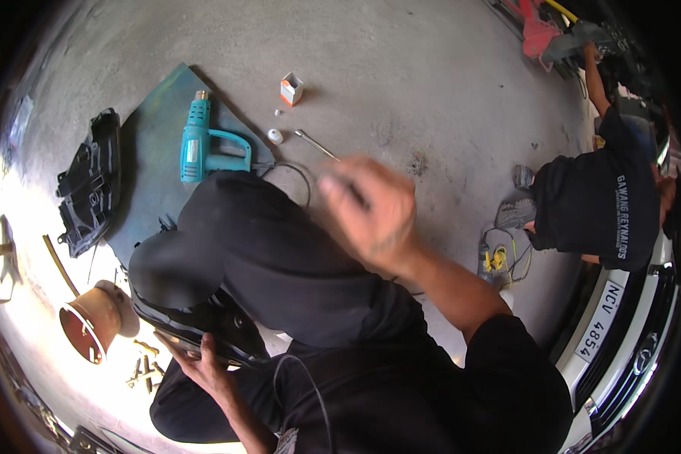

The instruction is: The person sits on the floor and applies a white substance from a tube to a black plastic car part, spreading it with a finger. They rotate the part to access different areas and continue applying the substance to multiple spots.

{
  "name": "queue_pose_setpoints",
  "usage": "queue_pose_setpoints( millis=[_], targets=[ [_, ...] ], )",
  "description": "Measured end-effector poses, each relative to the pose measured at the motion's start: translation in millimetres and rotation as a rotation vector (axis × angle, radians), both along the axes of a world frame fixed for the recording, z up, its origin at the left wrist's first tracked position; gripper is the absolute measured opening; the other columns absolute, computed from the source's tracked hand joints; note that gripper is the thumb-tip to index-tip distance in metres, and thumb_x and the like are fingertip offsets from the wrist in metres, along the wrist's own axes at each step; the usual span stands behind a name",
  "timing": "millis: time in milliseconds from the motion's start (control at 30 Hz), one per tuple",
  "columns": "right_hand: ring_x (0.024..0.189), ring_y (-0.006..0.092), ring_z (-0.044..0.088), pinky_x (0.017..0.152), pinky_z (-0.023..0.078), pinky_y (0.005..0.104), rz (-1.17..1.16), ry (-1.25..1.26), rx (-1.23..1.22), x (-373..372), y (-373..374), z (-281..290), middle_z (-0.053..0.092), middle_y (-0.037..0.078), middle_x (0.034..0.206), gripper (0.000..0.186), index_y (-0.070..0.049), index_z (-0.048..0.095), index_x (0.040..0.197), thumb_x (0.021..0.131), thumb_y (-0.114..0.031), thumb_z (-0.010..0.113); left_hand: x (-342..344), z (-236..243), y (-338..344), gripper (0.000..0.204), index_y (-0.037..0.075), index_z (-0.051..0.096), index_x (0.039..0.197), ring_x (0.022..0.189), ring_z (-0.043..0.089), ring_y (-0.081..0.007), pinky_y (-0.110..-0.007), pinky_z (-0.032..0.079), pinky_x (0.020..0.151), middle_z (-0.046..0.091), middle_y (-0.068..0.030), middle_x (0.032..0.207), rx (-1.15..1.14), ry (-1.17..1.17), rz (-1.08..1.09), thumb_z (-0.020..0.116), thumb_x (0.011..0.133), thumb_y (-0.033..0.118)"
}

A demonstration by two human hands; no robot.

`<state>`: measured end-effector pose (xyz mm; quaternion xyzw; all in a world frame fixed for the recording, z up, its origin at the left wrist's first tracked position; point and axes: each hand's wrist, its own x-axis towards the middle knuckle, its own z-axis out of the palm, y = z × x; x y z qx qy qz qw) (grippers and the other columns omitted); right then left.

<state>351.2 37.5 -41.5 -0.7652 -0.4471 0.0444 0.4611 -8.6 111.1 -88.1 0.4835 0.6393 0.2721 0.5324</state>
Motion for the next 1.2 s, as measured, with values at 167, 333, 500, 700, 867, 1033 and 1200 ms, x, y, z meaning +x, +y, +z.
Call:
queue_pose_setpoints(
  millis=[167, 333, 500, 700, 867, 1033, 1200],
  targets=[
    [0.118, 0.0392, 0.065, 0.103, 0.051, 0.0454, -0.315, -0.161, -0.760, 180, -112, -259, 0.069, 0.025, 0.126, 0.039, 0.003, 0.069, 0.131, 0.095, -0.014, 0.071, 21, 6, 8, 0.096, 0.009, 0.020, 0.171, 0.151, 0.036, -0.0344, -0.047, 0.025, 0.126, 0.028, -0.0232, 0.170, 0.035, 0.121, -0.082, 0.069, 0.087, 0.015],
    [0.127, 0.0405, 0.056, 0.112, 0.045, 0.0481, -0.183, -0.192, -1.150, 197, -115, -320, 0.063, 0.021, 0.136, 0.050, -0.001, 0.062, 0.143, 0.097, -0.016, 0.071, 28, 13, 10, 0.100, 0.007, 0.020, 0.170, 0.158, 0.024, -0.0369, -0.050, 0.018, 0.129, 0.022, -0.0228, 0.173, 0.051, 0.245, -0.107, 0.072, 0.086, 0.021],
    [0.121, 0.0378, 0.057, 0.108, 0.047, 0.0456, -0.112, -0.295, -1.122, 216, -107, -337, 0.064, 0.017, 0.130, 0.049, -0.003, 0.063, 0.143, 0.096, -0.015, 0.071, 38, 13, 16, 0.106, 0.002, 0.019, 0.169, 0.162, 0.016, -0.0356, -0.050, 0.011, 0.130, 0.019, -0.0241, 0.174, 0.068, 0.340, -0.136, 0.076, 0.085, 0.033],
    [0.125, 0.0358, 0.059, 0.107, 0.049, 0.0463, 0.048, -0.290, -1.216, 230, -116, -352, 0.066, 0.020, 0.131, 0.039, -0.005, 0.067, 0.139, 0.101, -0.012, 0.062, 42, 11, 21, 0.110, 0.003, 0.018, 0.169, 0.161, 0.018, -0.0366, -0.051, 0.011, 0.130, 0.020, -0.0250, 0.174, 0.055, 0.448, -0.155, 0.080, 0.085, 0.037],
    [0.133, 0.0422, 0.056, 0.115, 0.043, 0.0500, -0.253, -0.094, -1.013, 232, -133, -378, 0.064, 0.024, 0.140, 0.044, -0.002, 0.067, 0.136, 0.105, -0.031, 0.056, 40, 15, 19, 0.116, 0.008, 0.013, 0.171, 0.147, 0.042, -0.0373, -0.049, 0.031, 0.123, 0.037, -0.0254, 0.165, -0.041, 0.260, -0.045, 0.087, 0.083, 0.026],
    [0.108, 0.0455, 0.066, 0.095, 0.049, 0.0527, -0.329, 0.160, -0.949, 253, -153, -399, 0.070, 0.031, 0.116, 0.039, 0.008, 0.070, 0.113, 0.102, -0.026, 0.055, 33, 19, 30, 0.118, 0.008, 0.013, 0.171, 0.138, 0.052, -0.0319, -0.045, 0.045, 0.114, 0.044, -0.0247, 0.159, -0.155, 0.161, 0.026, 0.088, 0.080, 0.021],
    [0.083, 0.0365, 0.067, 0.080, 0.051, 0.0498, -0.117, -0.036, -0.965, 253, -135, -387, 0.073, 0.024, 0.093, 0.031, 0.010, 0.071, 0.103, 0.098, -0.018, 0.059, 0, -2, 24, 0.128, 0.006, 0.015, 0.170, 0.157, 0.028, -0.0352, -0.049, 0.029, 0.126, 0.019, -0.0246, 0.174, -0.083, 0.208, -0.025, 0.091, 0.074, 0.041]
  ],
)
